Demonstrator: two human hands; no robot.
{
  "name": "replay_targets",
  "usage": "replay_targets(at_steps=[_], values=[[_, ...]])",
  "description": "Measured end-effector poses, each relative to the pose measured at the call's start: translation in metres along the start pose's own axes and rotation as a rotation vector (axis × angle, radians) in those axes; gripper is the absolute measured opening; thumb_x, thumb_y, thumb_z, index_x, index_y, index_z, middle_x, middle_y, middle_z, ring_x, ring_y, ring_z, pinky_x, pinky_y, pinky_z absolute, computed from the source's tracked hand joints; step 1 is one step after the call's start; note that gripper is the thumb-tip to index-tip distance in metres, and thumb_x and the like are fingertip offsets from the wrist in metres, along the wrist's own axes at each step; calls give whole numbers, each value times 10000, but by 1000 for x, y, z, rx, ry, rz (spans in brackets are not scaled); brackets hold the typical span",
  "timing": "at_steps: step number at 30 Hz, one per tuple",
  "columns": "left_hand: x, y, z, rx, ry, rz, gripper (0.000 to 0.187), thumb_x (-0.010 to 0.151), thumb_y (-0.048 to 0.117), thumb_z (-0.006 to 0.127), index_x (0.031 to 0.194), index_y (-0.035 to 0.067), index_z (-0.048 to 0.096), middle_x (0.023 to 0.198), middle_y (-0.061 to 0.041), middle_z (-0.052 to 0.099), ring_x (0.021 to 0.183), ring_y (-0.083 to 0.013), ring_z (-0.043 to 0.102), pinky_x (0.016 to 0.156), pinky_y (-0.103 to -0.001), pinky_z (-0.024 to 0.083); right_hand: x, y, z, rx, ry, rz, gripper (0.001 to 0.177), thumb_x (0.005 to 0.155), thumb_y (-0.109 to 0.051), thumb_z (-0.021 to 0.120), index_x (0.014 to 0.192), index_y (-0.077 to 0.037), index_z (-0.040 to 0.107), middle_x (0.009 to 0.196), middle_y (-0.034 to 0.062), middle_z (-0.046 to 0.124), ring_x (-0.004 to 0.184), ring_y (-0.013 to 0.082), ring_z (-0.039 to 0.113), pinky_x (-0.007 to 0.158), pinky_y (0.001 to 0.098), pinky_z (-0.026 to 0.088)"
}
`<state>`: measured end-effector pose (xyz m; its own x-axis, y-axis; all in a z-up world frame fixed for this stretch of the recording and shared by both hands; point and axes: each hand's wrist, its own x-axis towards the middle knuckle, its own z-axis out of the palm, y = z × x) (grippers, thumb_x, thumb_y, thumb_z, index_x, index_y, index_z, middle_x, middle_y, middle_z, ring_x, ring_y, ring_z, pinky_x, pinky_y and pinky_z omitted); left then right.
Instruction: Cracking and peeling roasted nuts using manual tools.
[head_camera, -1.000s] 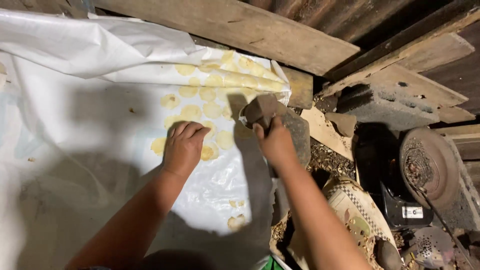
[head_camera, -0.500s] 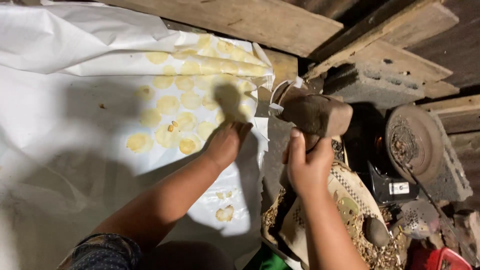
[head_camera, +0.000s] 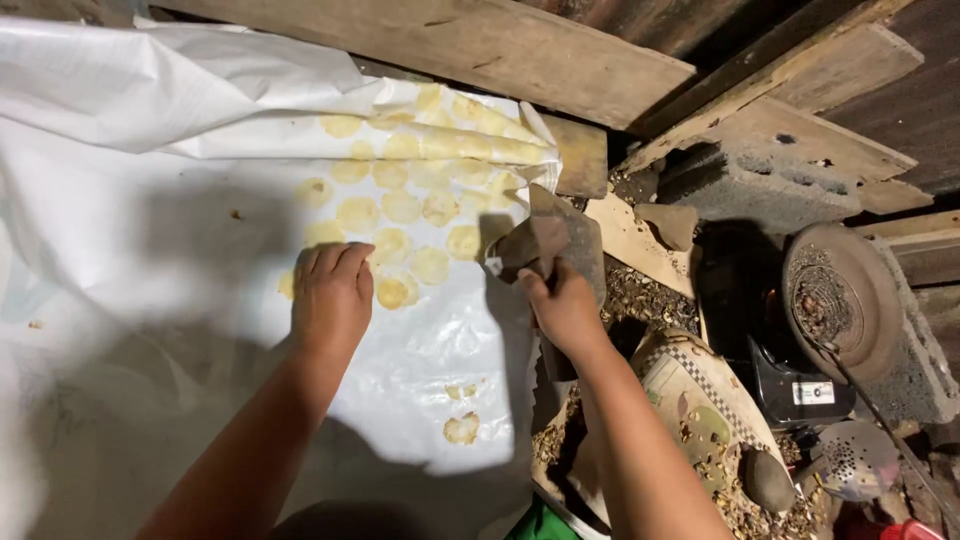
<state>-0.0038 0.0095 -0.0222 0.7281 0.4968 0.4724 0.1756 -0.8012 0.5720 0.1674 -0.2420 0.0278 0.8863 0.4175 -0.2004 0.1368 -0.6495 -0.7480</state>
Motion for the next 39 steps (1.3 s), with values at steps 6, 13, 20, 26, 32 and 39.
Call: replay_targets(at_steps=[6, 13, 20, 26, 32, 39], values=[[13, -3, 1, 45, 34, 34, 151, 926, 95, 715, 1073, 58, 709, 1056, -154, 654, 1074, -388, 593, 977, -488, 461, -20, -8, 6, -98, 243, -201, 490, 979, -333, 673, 1227, 74, 560, 990, 271, 736, 848, 343, 741, 736, 417, 575], [24, 27, 47, 111, -240, 45, 61, 871, 169, 705, 863, 112, 724, 999, -104, 663, 1049, -314, 611, 976, -477, 462, -10, 16, -7, -71, 90, -111, 478, 1005, -328, 672, 1271, 54, 565, 1026, 245, 758, 886, 325, 756, 778, 435, 589], [24, 78, 103, -24, -231, 176, 180, 816, 172, 709, 972, 87, 731, 1112, -118, 631, 1119, -333, 556, 974, -489, 418, -66, -63, -67, 351, 309, -195, 287, 1058, -251, 612, 1168, 1, 528, 785, 129, 635, 567, 154, 597, 502, 310, 497], [21, 53, 38, 119, -47, 107, 261, 851, 123, 716, 1111, 95, 710, 1168, -108, 640, 1181, -336, 587, 1045, -493, 432, -19, 13, 53, -273, 170, -31, 596, 938, -339, 688, 1330, 77, 520, 882, 340, 703, 828, 518, 685, 710, 529, 564], [-9, -2, -14, 74, 12, 1, 216, 866, 133, 772, 1081, 132, 752, 1043, -115, 651, 1059, -362, 582, 929, -488, 477, 9, -14, -4, -228, -67, 12, 544, 932, -390, 673, 1219, 59, 563, 916, 298, 739, 870, 430, 759, 765, 491, 592], [3, -3, -21, 8, 20, 39, 181, 878, 93, 745, 1055, 61, 721, 1059, -134, 672, 1043, -366, 615, 922, -457, 499, -19, 22, 32, -281, 249, -99, 500, 955, -342, 700, 1201, 67, 552, 921, 341, 702, 834, 472, 727, 719, 504, 591]])
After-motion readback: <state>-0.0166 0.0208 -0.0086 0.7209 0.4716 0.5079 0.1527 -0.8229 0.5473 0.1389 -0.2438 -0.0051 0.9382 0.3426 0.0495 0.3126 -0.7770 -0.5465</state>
